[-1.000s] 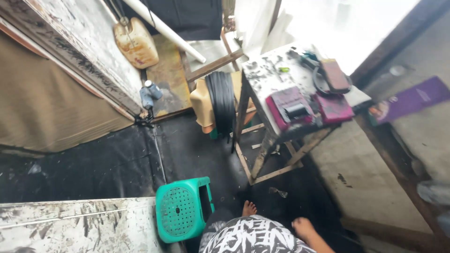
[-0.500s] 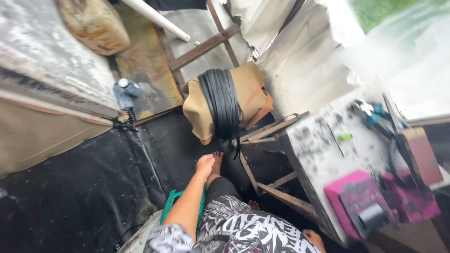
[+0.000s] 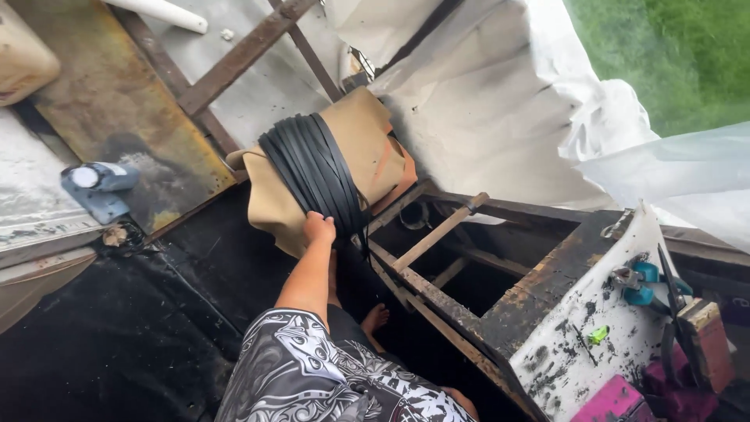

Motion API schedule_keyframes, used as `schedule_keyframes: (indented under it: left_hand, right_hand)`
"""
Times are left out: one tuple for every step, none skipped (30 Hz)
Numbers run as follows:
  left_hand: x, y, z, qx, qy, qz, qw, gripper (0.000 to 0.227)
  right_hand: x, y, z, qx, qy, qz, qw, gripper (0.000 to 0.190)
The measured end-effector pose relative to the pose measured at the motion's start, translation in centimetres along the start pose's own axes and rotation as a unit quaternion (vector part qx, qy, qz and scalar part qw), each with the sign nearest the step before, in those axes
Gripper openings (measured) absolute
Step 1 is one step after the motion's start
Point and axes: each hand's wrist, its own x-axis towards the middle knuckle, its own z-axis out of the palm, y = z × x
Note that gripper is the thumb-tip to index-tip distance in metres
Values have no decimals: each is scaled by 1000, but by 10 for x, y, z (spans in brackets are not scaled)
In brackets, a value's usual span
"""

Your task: Sanding the edges of leather straps, applying edge finish with a roller tool, and hanging them on a line to dry.

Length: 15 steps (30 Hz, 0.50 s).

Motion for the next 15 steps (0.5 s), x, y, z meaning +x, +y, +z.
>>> schedule_keyframes:
  left_hand:
    - [-3, 4, -4, 11, -1, -34, 999, 20]
    - [-7, 2, -5, 15, -2, -36, 999, 20]
    - [-11, -1, -7, 8, -6, -38, 999, 21]
    - [-12, 2, -11, -4, -6, -36, 999, 23]
    - [-12, 1, -10, -4, -3, -35, 999, 23]
    - [-11, 0, -10, 1, -8, -27, 1000, 31]
    - [-10, -1, -9, 5, -14, -19, 1000, 46]
    - [-9, 1, -11, 4, -13, -21, 1000, 46]
    - [-7, 3, -13, 17, -3, -23, 1000, 35]
    - [-8, 2, -14, 31, 6, -28, 999, 26]
    - [-7, 0, -11, 30, 5, -32, 999, 26]
    - [-6, -3, -10, 41, 14, -7, 999, 22]
    - [-7, -6, -10, 52, 22, 19, 998, 25]
    - [-3, -14, -5, 54, 24, 17, 998, 25]
    - [-2, -23, 0, 13, 15, 52, 998, 20]
  right_hand:
    - [-1, -40, 2, 15, -10, 5, 1000, 51]
    - [-12, -54, 3, 17, -12, 9, 1000, 51]
    - [-25, -66, 3, 23, -25, -9, 999, 49]
    - [-30, -86, 1, 29, -36, -33, 998, 47]
    - [-32, -92, 1, 30, -37, -36, 998, 47]
    - [-32, -101, 0, -1, -36, -22, 999, 45]
    - [-31, -108, -1, -31, -34, -9, 999, 45]
    - [-29, -110, 0, -33, -35, -9, 999, 45]
    - [-27, -111, 1, -44, -30, -18, 998, 44]
    - [-28, -108, 2, -56, -27, -24, 998, 43]
    - [-30, -110, 0, -59, -28, -21, 998, 43]
    - [-31, -112, 0, -53, -22, -26, 998, 43]
    - [-33, -113, 0, -48, -15, -30, 998, 43]
    - [-34, -118, 1, -48, -19, -30, 998, 43]
    - [-37, -123, 2, -51, -21, -53, 997, 43]
